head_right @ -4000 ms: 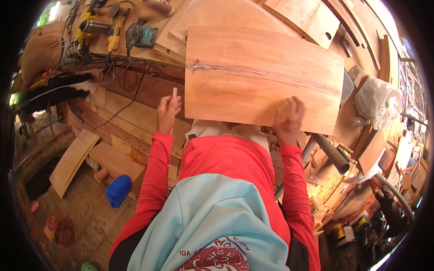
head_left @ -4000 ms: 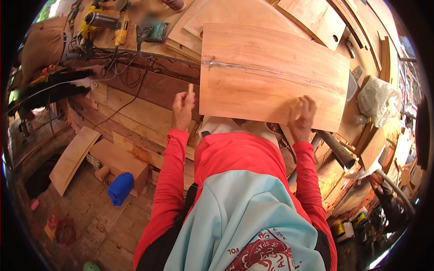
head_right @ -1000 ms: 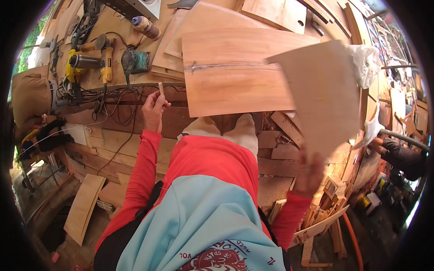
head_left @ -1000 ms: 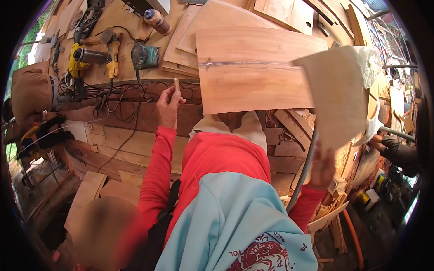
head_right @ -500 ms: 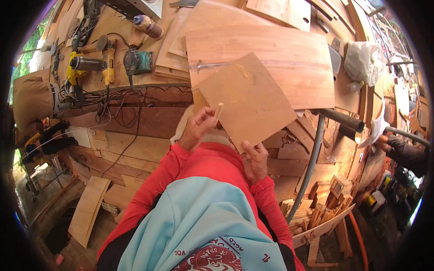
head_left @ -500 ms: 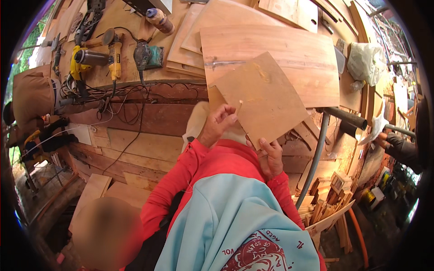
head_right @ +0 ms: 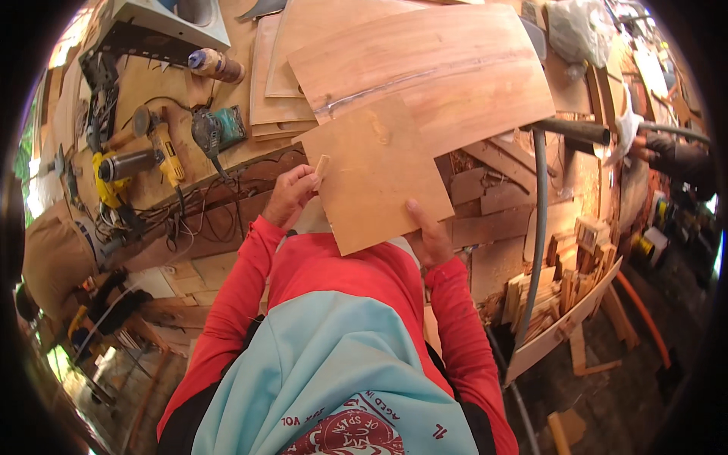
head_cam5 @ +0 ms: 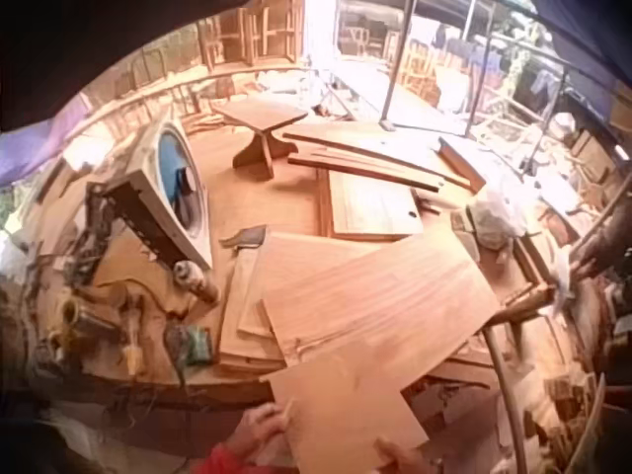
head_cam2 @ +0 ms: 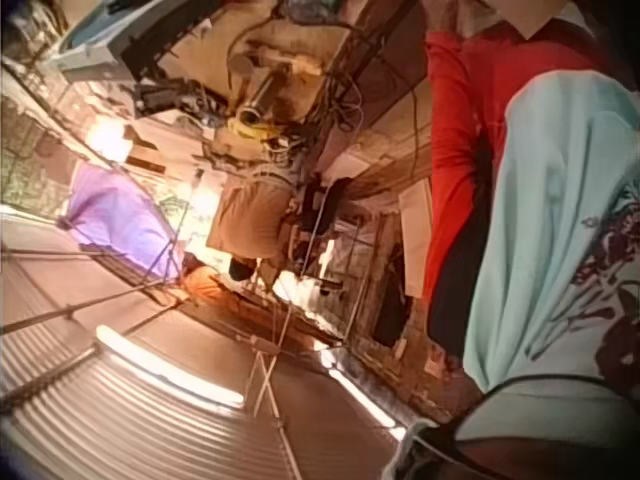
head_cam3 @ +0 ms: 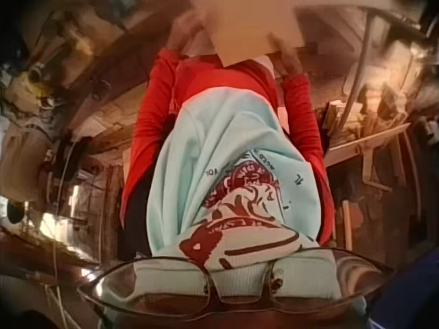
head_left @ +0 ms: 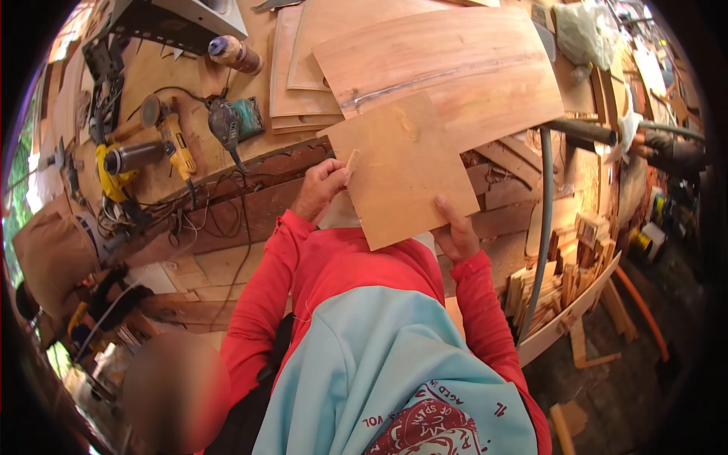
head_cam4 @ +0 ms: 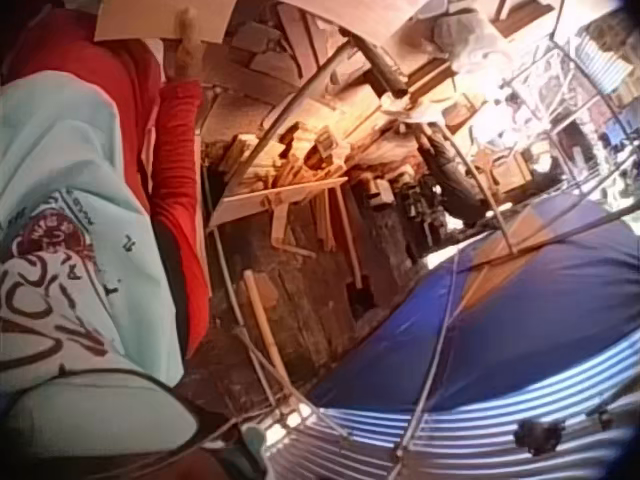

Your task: Inspecting, fitting, and assembling wooden panels in a workshop environment.

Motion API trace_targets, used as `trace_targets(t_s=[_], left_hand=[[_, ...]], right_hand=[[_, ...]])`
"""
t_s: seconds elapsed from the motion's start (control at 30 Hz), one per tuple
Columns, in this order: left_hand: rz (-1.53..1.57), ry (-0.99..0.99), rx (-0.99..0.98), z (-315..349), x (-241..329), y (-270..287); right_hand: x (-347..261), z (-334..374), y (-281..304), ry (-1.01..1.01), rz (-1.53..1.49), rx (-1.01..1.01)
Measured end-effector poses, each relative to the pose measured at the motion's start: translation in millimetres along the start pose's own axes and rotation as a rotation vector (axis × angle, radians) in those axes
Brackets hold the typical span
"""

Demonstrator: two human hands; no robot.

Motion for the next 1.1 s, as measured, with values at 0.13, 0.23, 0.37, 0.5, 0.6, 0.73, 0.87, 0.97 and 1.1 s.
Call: trace_targets(t_s=[0.13, 0.23, 0.37, 0.5, 0.6, 0.73, 0.87, 0.97, 1.1], left_hand=[[-0.054, 0.045, -0.006, 11.5, 23.8, 21.8], [-0.375, -0.194, 0.126, 20.4, 68.5, 36.4], [-0.685, -0.476, 0.167, 27.6, 112.6, 13.3], [-0.961, -0.49, 0.131, 9.4, 117.3, -24.2], [-1.097, -0.511, 0.065, -10.3, 112.1, -50.0], [-1.206, -0.595, 0.014, -23.2, 106.7, -60.8], [-1.229, -0.598, -0.087, -26.7, 98.1, -68.4], [-1.252, -0.636, -0.052, -29.7, 100.2, -65.4], [-1.255, -0.634, -0.01, -41.1, 103.2, -56.3]], right_hand=[[21.2, -8.5, -10.0, 0.108, 0.029, 0.055], [30.5, -15.4, -22.0, 0.133, 0.001, 0.032], [38.6, -21.3, -26.9, 0.077, -0.031, -0.008], [33.3, -20.0, -43.0, 0.061, 0.008, -0.068], [32.0, -17.2, -48.2, 0.069, 0.023, -0.054], [37.7, -15.2, -48.0, 0.063, 0.052, -0.047], [37.4, -14.5, -50.6, 0.089, 0.04, -0.025], [40.0, -14.4, -51.2, 0.098, -0.008, -0.006], [46.1, -16.1, -46.2, 0.084, -0.012, -0.013]])
Point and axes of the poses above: each hand's wrist, its own z-axis away from the middle knuckle, its own y-axis out of the back of the hand, x = y × z, the point moved 10 cm from there along -z, towards the middle knuckle, and after that the axes turned 9 degrees about z, right-handed, at the moved point
